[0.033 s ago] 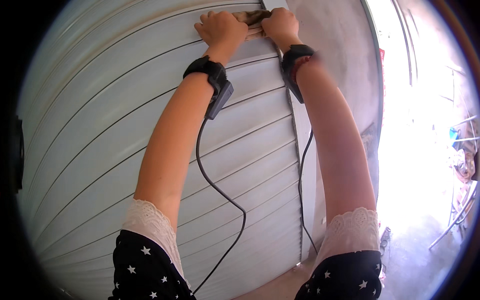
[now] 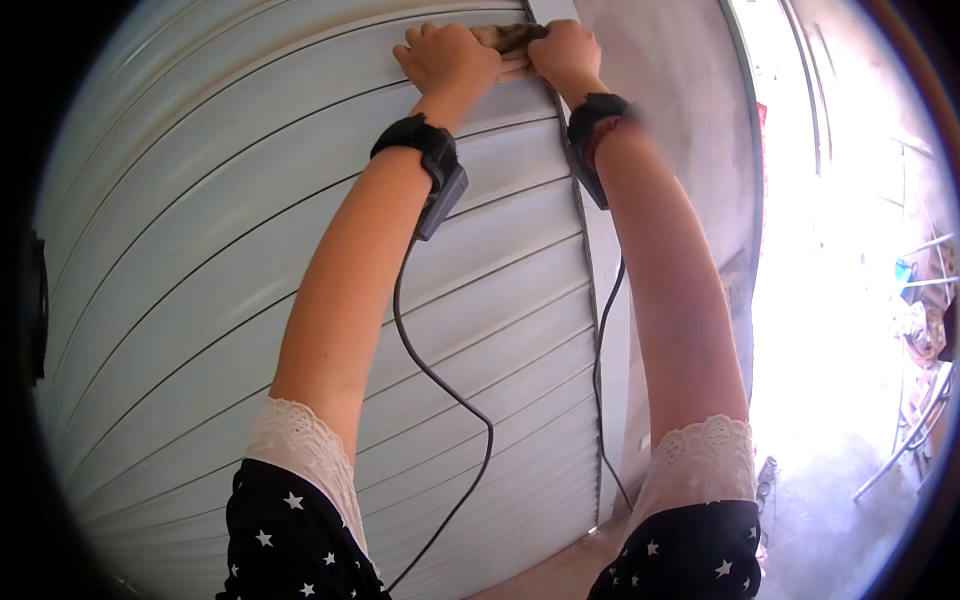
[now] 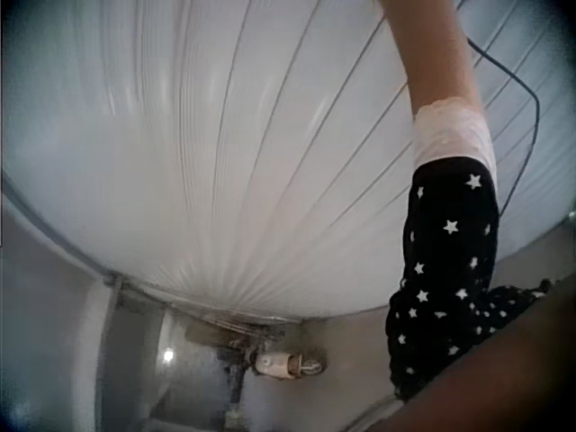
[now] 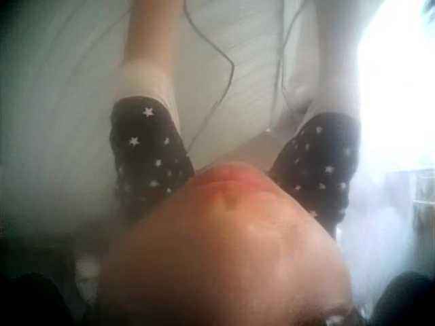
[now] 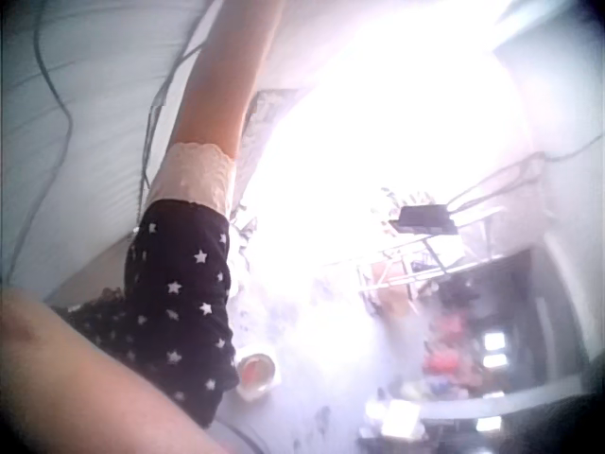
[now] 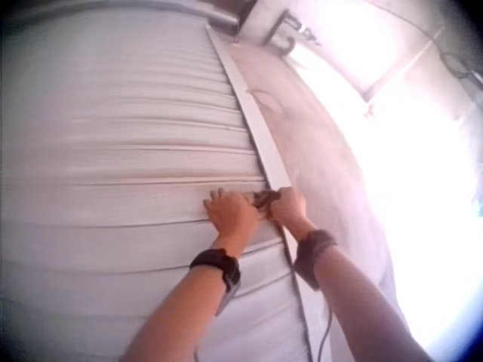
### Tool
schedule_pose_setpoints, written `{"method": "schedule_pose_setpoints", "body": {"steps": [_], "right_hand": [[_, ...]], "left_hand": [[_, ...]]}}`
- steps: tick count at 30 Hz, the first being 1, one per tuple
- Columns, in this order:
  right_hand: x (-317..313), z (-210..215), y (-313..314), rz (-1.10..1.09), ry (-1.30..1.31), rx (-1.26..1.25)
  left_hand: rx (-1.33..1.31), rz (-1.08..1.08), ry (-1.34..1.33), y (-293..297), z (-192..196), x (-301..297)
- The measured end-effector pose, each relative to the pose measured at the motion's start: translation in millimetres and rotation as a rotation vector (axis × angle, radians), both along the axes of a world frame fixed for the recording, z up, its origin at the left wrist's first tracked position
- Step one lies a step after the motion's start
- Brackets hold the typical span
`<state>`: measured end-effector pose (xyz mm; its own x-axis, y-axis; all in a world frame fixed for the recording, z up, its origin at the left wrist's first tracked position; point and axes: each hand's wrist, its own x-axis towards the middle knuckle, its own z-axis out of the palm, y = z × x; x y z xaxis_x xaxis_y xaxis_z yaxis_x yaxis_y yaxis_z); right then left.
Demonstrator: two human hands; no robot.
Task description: The person wipes the top edge of a white rolling garage door with a cloth, moving the cloth along the surface.
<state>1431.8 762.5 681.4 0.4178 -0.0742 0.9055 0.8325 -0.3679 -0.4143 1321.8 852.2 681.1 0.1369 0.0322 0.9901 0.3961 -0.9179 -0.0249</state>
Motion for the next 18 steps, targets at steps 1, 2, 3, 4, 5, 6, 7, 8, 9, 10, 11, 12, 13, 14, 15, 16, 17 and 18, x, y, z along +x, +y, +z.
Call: {"method": "schedule_pose_setpoints", "body": {"steps": [1,2,3,4,5,6,7,8,9,10,11,12,13,14,15,16,17,18], "right_hand": [[2,-5,2,0.04,0.032,-0.013],[2,-7,6,0.08,0.065,-0.028],[3,-9,13,0.141,0.07,-0.015],[6,-10,18,0.2,0.076,0.012],[7,-9,23,0.261,0.081,0.036],[8,-4,28,0.292,0.073,0.014],[6,5,30,0.325,0.065,0.005],[3,13,32,0.356,0.055,-0.005],[0,22,31,0.408,0.054,0.03],[-3,21,36,0.458,0.072,0.043],[-6,18,39,0.505,0.089,0.056],[-9,13,43,0.547,0.088,0.064],[-18,8,50,0.595,0.083,0.074],[-30,2,55,0.644,0.077,0.085],[-41,-4,59,0.653,0.088,0.1],[-49,-4,61,0.661,0.091,0.118],[-56,-4,63,0.67,0.095,0.135],[-63,-4,64,0.694,0.098,0.149]], "left_hand": [[0.002,0.017,0.003,3,-3,2],[-0.024,0.017,0.017,8,-6,4],[-0.052,0.019,0.032,13,-9,5],[-0.066,0.018,0.047,15,-8,4],[-0.045,0.029,0.022,19,-7,1],[-0.026,0.04,-0.003,25,-6,-4],[0.007,0.053,-0.027,28,-1,-11],[0.021,0.047,-0.044,29,7,-18],[0.036,0.039,-0.062,27,17,-26],[0.026,0.031,-0.065,29,17,-35],[-0.006,0.019,-0.016,30,15,-43],[-0.038,0.005,0.033,30,13,-52],[-0.066,-0.002,0.079,33,11,-60],[-0.058,0.042,0.054,45,10,-64],[-0.051,0.088,0.029,62,9,-65],[-0.039,0.133,-0.003,66,12,-72],[-0.057,0.136,0.004,67,14,-75],[-0.075,0.142,0.012,68,15,-77]]}}
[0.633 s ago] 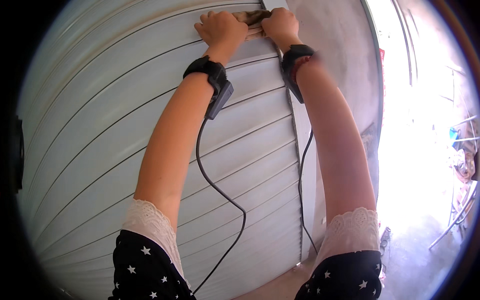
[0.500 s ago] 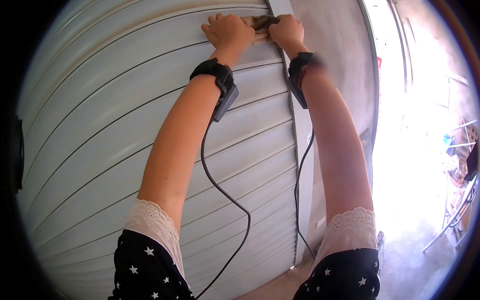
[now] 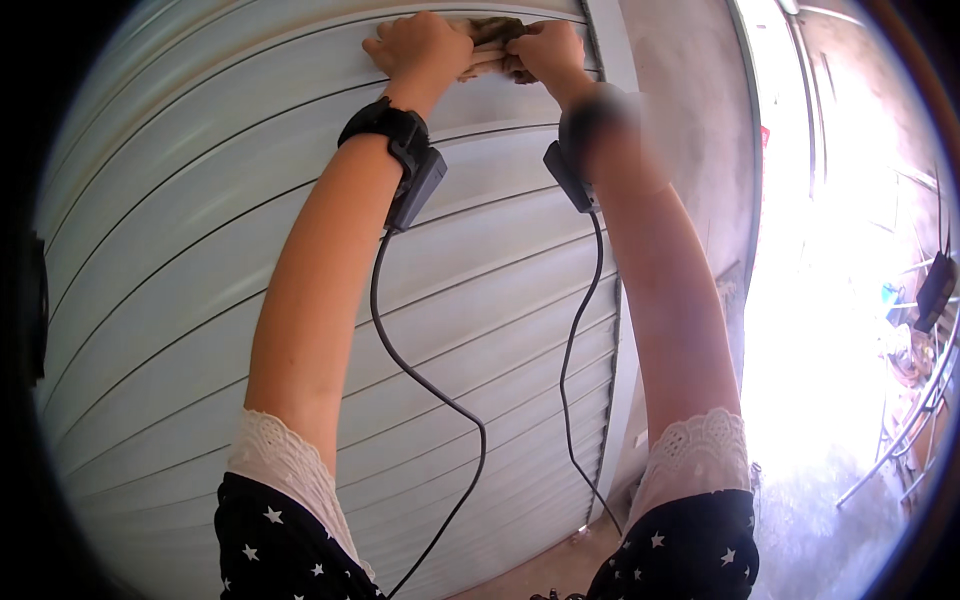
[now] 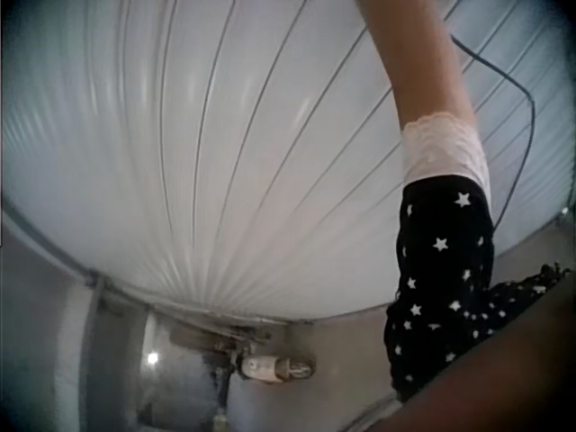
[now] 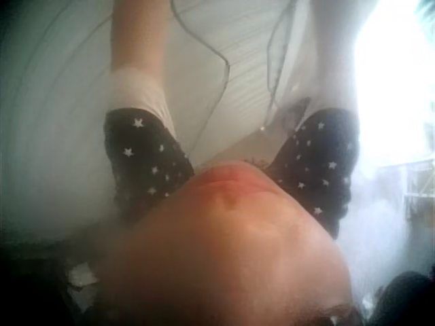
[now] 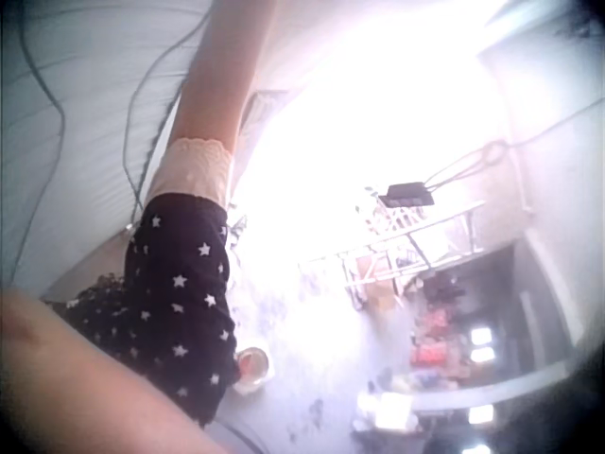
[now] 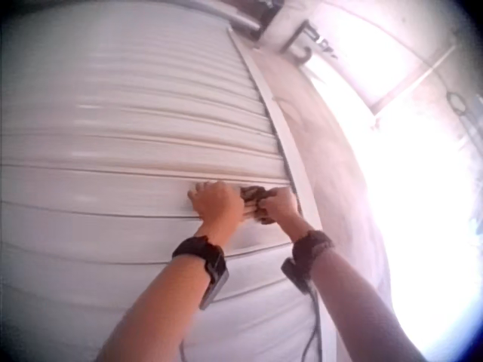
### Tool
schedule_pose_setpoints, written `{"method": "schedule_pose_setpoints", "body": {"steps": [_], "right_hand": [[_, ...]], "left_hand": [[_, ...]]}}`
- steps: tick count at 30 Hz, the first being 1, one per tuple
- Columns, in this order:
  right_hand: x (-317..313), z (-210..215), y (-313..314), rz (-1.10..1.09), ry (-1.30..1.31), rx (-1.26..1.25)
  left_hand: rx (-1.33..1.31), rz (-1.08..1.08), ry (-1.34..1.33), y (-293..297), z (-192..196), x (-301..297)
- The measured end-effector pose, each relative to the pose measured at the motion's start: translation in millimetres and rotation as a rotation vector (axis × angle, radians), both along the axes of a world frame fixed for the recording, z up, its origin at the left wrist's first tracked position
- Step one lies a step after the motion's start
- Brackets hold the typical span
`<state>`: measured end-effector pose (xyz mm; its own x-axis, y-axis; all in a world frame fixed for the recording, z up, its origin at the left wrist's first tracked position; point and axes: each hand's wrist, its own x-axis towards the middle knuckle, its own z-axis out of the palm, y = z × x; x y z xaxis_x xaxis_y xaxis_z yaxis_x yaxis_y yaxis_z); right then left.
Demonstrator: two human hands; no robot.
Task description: The person wipes the top edge of a white rolling garage door with a cloth, moving the cloth along the surface.
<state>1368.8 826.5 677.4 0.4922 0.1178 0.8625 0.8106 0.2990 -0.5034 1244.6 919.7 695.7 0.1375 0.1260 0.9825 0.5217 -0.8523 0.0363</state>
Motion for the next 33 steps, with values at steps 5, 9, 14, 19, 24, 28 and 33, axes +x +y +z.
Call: {"method": "schedule_pose_setpoints", "body": {"steps": [5,9,14,19,24,28,33], "right_hand": [[-5,9,1,-0.106,-0.033,-0.025],[-18,11,1,-0.066,0.021,-0.02],[-23,13,4,-0.134,-0.081,-0.018],[-58,3,22,0.025,-0.001,-0.02],[-95,7,63,-0.044,-0.08,-0.041],[-105,10,78,-0.031,-0.083,-0.017],[-119,8,73,-0.11,-0.043,-0.056]], "left_hand": [[-0.05,0.015,0.016,-19,2,-21],[-0.093,0.024,0.021,-16,9,-28],[-0.086,0.037,-0.004,-19,8,-38],[-0.083,0.042,-0.029,3,-2,-71],[-0.071,0.076,-0.077,40,-3,-113],[-0.013,0.09,-0.145,54,-5,-122],[-0.035,0.106,-0.147,54,-7,-124]]}}
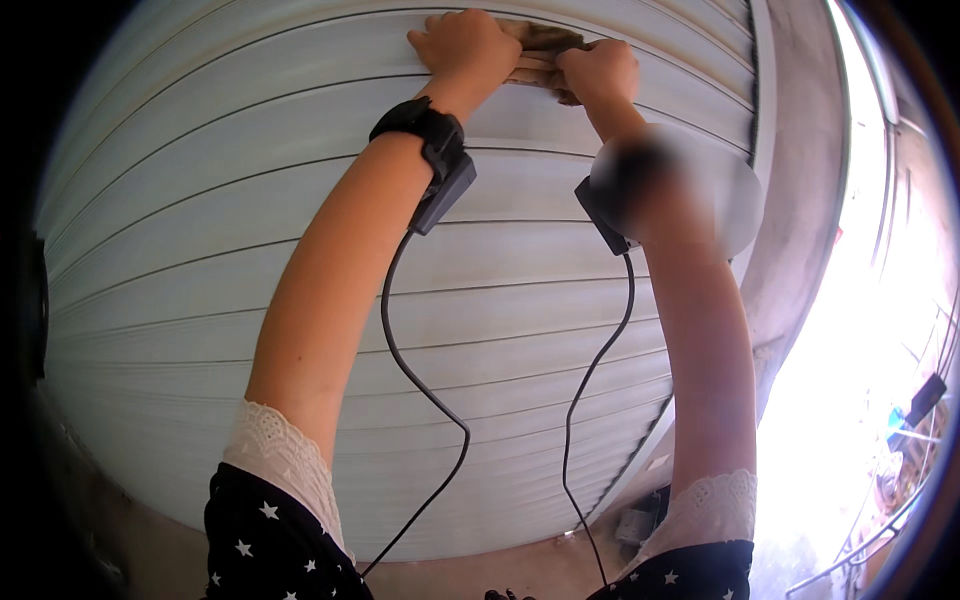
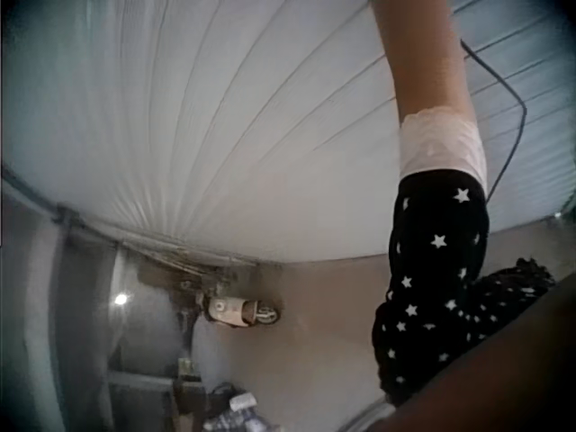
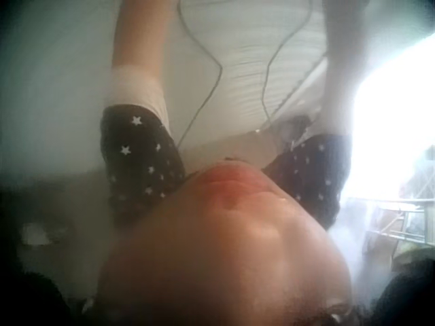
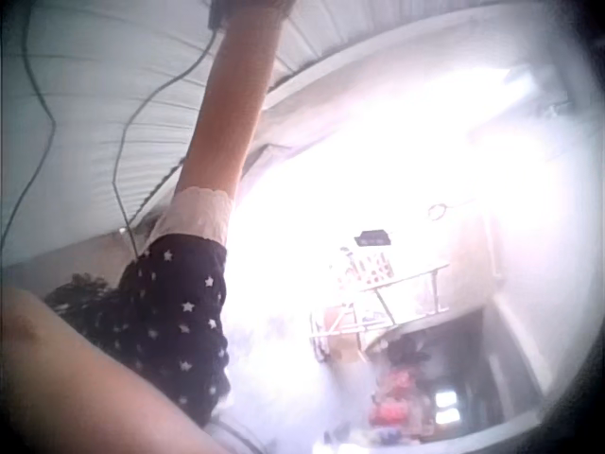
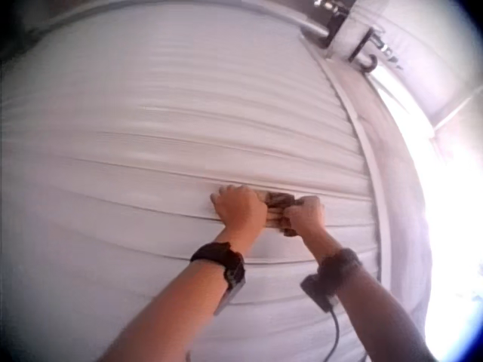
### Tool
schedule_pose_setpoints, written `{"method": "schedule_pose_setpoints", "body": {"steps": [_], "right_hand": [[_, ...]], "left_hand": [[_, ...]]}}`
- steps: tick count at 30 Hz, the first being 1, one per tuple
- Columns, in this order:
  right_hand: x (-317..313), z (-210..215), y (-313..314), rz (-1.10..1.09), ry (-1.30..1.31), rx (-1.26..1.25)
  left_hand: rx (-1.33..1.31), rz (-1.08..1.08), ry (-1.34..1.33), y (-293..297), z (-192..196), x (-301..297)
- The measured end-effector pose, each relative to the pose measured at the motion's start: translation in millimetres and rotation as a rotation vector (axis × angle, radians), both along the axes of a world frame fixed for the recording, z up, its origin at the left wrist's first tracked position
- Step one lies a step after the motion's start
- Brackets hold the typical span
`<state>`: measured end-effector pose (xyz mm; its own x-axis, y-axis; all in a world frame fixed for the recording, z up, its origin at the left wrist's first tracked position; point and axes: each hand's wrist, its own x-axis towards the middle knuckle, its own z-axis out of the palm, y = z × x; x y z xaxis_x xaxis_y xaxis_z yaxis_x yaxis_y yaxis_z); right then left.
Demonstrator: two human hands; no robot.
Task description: The person wipes the top edge of a white rolling garage door with a cloth, moving the cloth along the surface.
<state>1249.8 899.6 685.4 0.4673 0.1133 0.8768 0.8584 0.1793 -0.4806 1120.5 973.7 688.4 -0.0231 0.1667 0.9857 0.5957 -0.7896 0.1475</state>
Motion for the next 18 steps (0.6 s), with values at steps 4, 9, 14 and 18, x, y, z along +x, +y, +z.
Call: {"method": "schedule_pose_setpoints", "body": {"steps": [4,9,14,18], "right_hand": [[-33,-9,-4,0.093,0.112,-0.059],[5,7,7,-0.126,-0.085,-0.074],[-13,13,-23,-0.198,-0.074,-0.112],[-31,13,-22,-0.125,-0.021,-0.082]], "left_hand": [[-0.052,-0.077,-0.035,-3,-5,-14],[-0.048,0.134,-0.171,4,7,12],[-0.116,0.063,-0.091,-27,14,4],[-0.217,0.099,-0.077,-27,20,-4]]}}
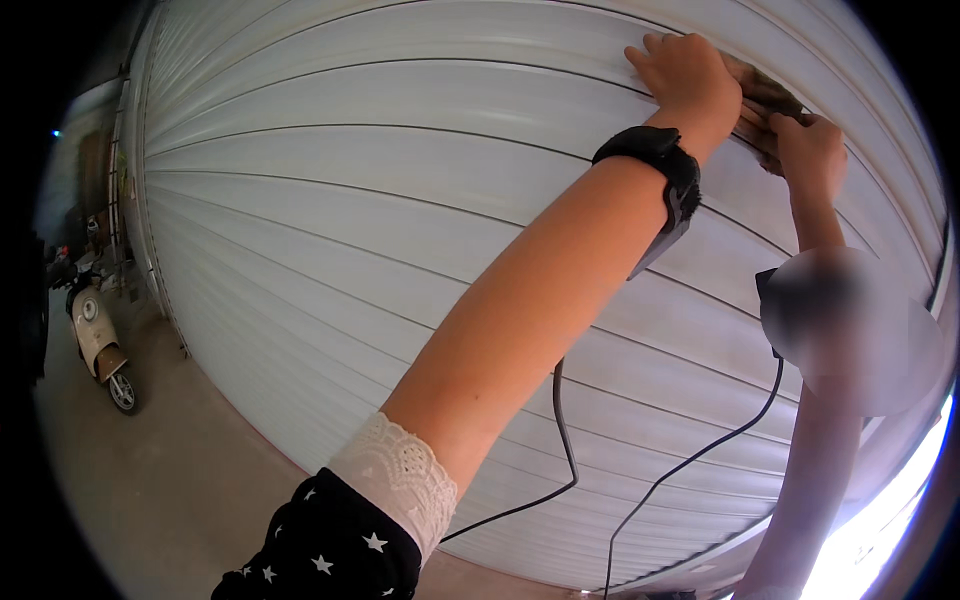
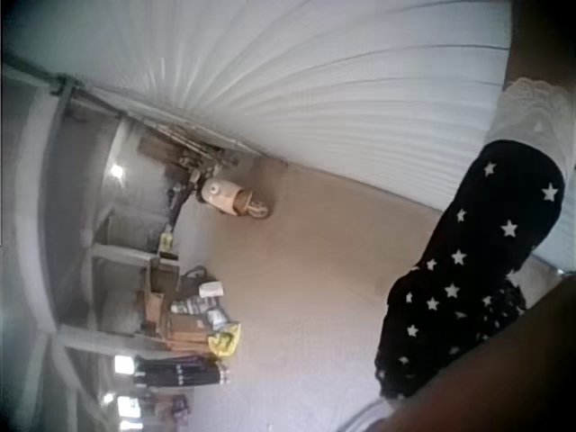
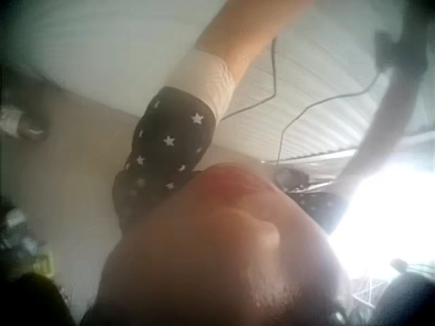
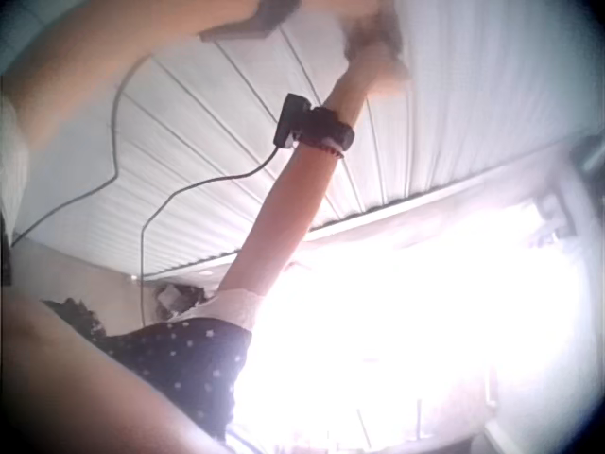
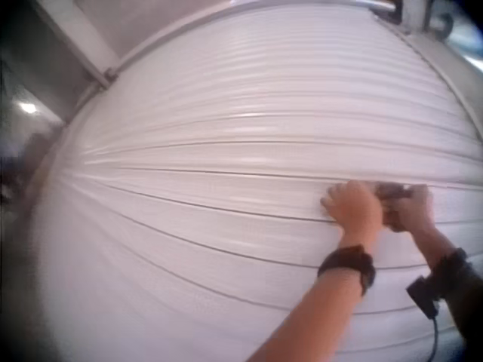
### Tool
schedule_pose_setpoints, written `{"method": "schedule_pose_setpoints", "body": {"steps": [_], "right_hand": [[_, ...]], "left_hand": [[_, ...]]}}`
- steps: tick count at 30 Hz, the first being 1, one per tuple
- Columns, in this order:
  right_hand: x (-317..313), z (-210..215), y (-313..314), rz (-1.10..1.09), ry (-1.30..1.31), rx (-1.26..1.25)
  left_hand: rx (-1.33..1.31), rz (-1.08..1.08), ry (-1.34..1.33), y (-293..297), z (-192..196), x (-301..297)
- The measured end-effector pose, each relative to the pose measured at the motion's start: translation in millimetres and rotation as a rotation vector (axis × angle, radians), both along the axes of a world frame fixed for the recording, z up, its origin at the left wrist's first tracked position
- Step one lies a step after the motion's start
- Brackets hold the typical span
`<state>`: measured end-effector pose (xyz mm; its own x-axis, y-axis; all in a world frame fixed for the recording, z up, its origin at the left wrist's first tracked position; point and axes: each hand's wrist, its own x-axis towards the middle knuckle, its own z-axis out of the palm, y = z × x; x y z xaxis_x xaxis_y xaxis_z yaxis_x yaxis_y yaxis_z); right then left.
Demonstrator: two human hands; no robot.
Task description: The person wipes the top edge of a white rolling garage door with a cloth, moving the cloth along the surface.
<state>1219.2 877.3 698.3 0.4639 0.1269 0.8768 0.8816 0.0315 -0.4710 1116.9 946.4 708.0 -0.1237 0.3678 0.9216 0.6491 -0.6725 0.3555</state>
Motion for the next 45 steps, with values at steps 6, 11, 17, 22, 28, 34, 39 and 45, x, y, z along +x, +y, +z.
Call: {"method": "schedule_pose_setpoints", "body": {"steps": [6,11,17,22,28,34,39,45], "right_hand": [[7,11,-9,-0.088,-0.067,-0.024],[11,-4,4,-0.153,-0.128,0.078],[8,-9,6,-0.157,-0.157,0.07],[15,-4,16,-0.123,-0.2,0.028],[11,-22,22,0.042,-0.21,0.335],[43,-32,20,-0.027,-0.249,0.368],[44,-49,-7,0.103,-0.129,0.313],[55,-41,1,-0.168,-0.229,0.26]], "left_hand": [[0.109,-0.011,-0.097,-12,-1,0],[0.086,-0.011,-0.132,9,3,16],[0.184,-0.031,-0.071,-5,-15,-2],[0.106,0.028,-0.05,-13,-22,-10],[0.094,-0.077,-0.173,-9,-49,13],[0.173,-0.004,-0.214,-24,-63,41],[0.335,0.023,-0.247,-30,-86,58],[0.365,-0.03,-0.235,-27,-76,50]]}}
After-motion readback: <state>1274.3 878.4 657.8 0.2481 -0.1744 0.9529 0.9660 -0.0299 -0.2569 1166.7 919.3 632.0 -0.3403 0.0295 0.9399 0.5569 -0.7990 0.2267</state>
